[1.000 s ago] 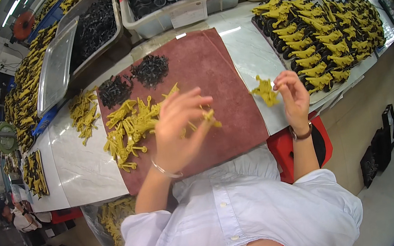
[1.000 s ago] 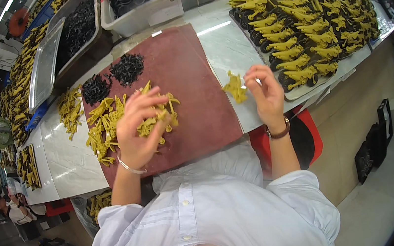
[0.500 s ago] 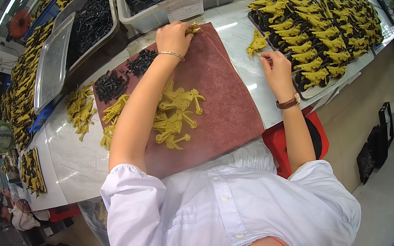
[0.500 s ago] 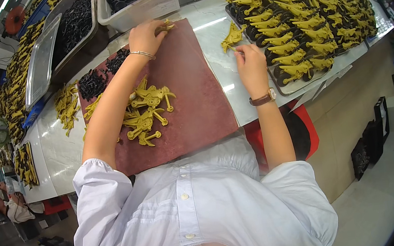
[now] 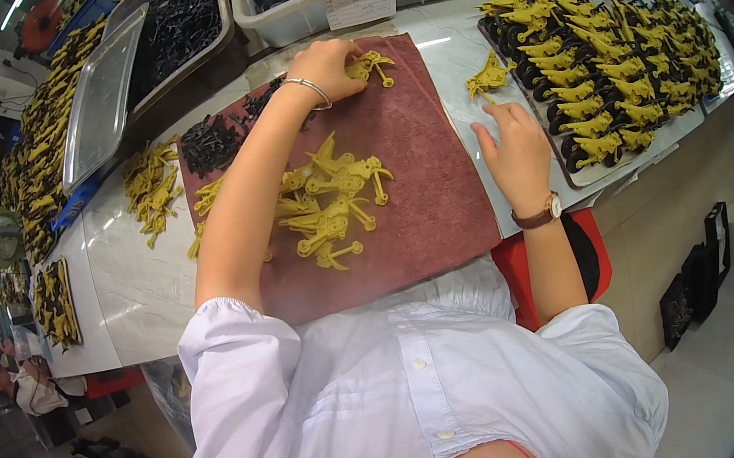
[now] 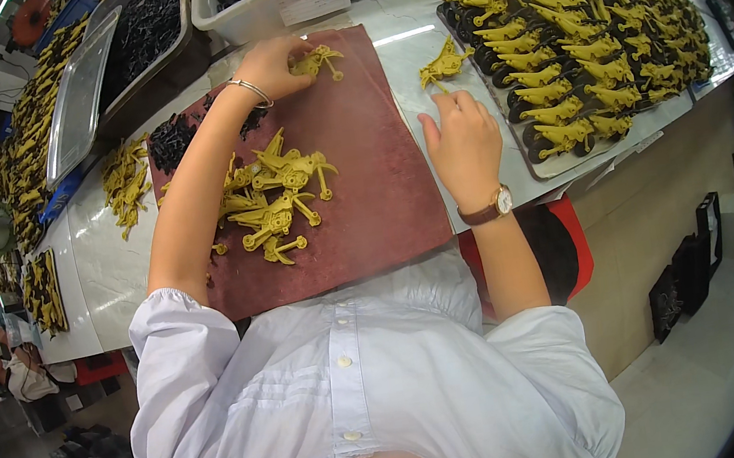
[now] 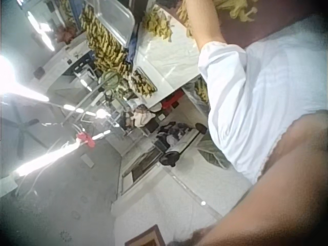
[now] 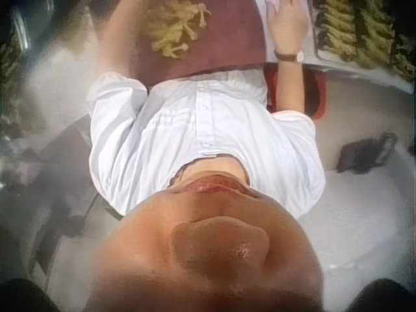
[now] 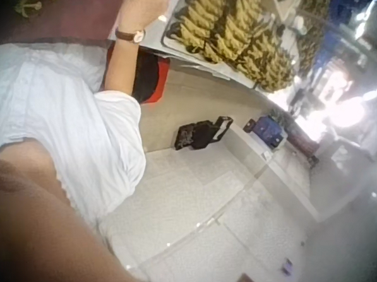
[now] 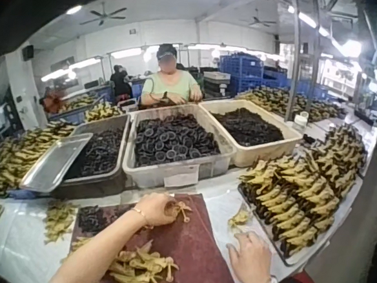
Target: The person arranges toy motorcycle frames on a work mat, attaches small black handlebar components to each frame by hand, and then snaps black wheels onto the motorcycle frames.
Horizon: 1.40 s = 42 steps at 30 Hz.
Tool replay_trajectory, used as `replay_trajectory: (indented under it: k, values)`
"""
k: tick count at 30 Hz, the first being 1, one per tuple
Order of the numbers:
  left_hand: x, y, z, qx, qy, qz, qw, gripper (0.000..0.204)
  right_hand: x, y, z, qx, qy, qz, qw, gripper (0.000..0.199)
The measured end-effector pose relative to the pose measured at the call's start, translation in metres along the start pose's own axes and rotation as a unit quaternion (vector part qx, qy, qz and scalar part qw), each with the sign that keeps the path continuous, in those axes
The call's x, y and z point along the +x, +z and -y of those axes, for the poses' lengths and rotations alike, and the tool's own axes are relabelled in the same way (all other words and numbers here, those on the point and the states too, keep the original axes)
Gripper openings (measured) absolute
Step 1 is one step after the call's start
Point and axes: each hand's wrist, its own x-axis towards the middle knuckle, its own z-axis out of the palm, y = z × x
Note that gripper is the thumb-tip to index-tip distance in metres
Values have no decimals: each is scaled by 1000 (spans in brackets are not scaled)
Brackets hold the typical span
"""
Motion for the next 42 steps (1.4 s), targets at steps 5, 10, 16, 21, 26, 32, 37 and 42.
replay_trajectory:
  k: [5, 10, 16, 21, 26, 32, 37, 42]
  values:
    - [-1, -6, -18, 88, -7, 20, 996, 53, -14, -3, 20, 55, 3, 42, 998, 25]
    - [8, -1, -14, 66, -34, -58, 996, 56, -14, 0, 39, 208, -81, 110, 968, 26]
    - [-1, 9, -7, 86, 20, -98, 991, 51, -5, 18, 66, 197, -349, 147, 904, 28]
    - [-57, -30, -42, -39, 87, -145, 985, 34, 4, 21, 66, 186, -382, 134, 895, 23]
    - [-125, -43, -77, -204, 142, -193, 949, 22, -5, 5, 57, 467, -110, 120, 869, 17]
    - [-152, -1, -114, -214, 96, -209, 949, 21, -30, -3, 69, 419, -66, 48, 904, 19]
    - [-149, 5, -121, -159, 128, -210, 956, 16, -40, -8, 61, 407, -55, 52, 910, 17]
    - [-143, 13, -130, -119, 150, -222, 956, 19, -34, -15, 48, 412, -72, 82, 905, 16]
